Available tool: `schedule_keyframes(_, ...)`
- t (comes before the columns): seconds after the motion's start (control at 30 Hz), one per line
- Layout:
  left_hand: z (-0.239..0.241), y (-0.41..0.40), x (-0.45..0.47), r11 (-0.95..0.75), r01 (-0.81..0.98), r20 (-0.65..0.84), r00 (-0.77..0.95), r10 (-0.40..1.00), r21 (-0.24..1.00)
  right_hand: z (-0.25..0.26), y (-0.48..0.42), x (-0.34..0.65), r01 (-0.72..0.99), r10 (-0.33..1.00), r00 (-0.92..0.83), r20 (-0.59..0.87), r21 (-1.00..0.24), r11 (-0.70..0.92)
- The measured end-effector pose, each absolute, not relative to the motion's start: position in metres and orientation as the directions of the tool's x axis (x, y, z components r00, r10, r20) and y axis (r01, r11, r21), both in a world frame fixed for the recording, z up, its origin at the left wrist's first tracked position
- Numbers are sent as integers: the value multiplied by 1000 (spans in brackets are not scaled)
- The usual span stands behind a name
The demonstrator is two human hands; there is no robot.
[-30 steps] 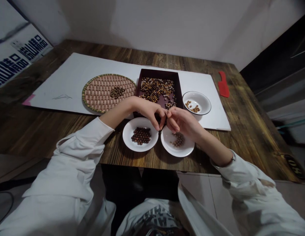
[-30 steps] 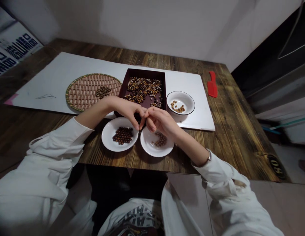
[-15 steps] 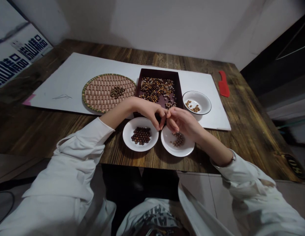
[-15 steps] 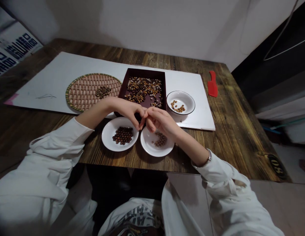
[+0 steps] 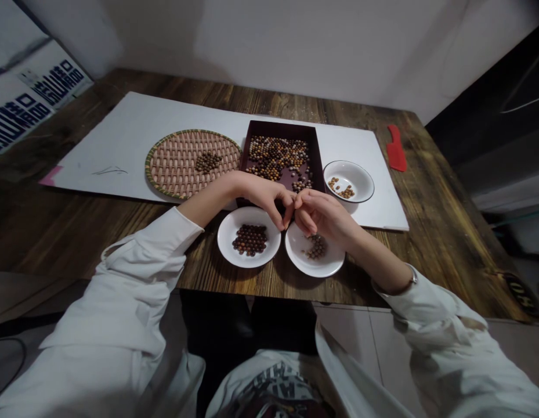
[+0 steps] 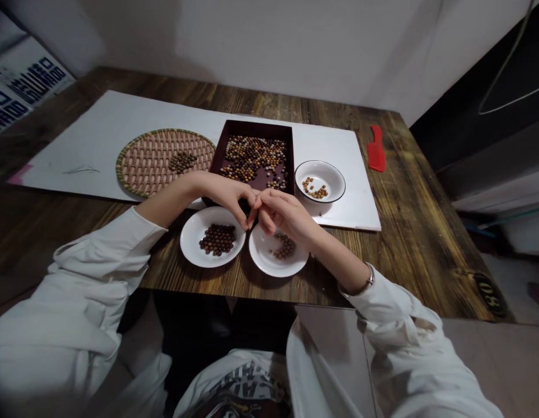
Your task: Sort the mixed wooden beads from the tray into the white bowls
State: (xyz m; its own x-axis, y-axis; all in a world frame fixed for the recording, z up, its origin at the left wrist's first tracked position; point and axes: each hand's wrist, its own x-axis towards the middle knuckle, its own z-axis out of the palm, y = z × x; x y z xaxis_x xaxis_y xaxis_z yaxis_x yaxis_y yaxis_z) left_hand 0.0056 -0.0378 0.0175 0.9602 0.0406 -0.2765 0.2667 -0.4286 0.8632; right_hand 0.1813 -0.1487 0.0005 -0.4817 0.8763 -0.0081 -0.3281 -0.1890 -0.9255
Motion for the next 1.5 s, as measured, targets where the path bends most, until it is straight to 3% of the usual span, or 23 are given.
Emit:
schedule_keyframes(0.63, 16, -39, 7, -345, 288, -280, 957, 74, 893, 4, -150, 179, -341, 880, -476, -5, -921, -190)
schedule_keyframes(0.93, 18, -35, 8, -288, 304, -252, 946, 206, 908, 5, -150, 179, -279, 906, -422, -26, -948, -156)
schedule_keyframes(1.37, 18, -34, 8, -384, 300, -243, 951, 191, 873, 6, -150, 180, -297, 908, -418, -21, -942, -158)
schedule_keyframes(1.5, 15, -33, 9, -409, 316, -217, 938, 272, 856, 6, -150, 180, -329, 897, -443, -4, -930, -166)
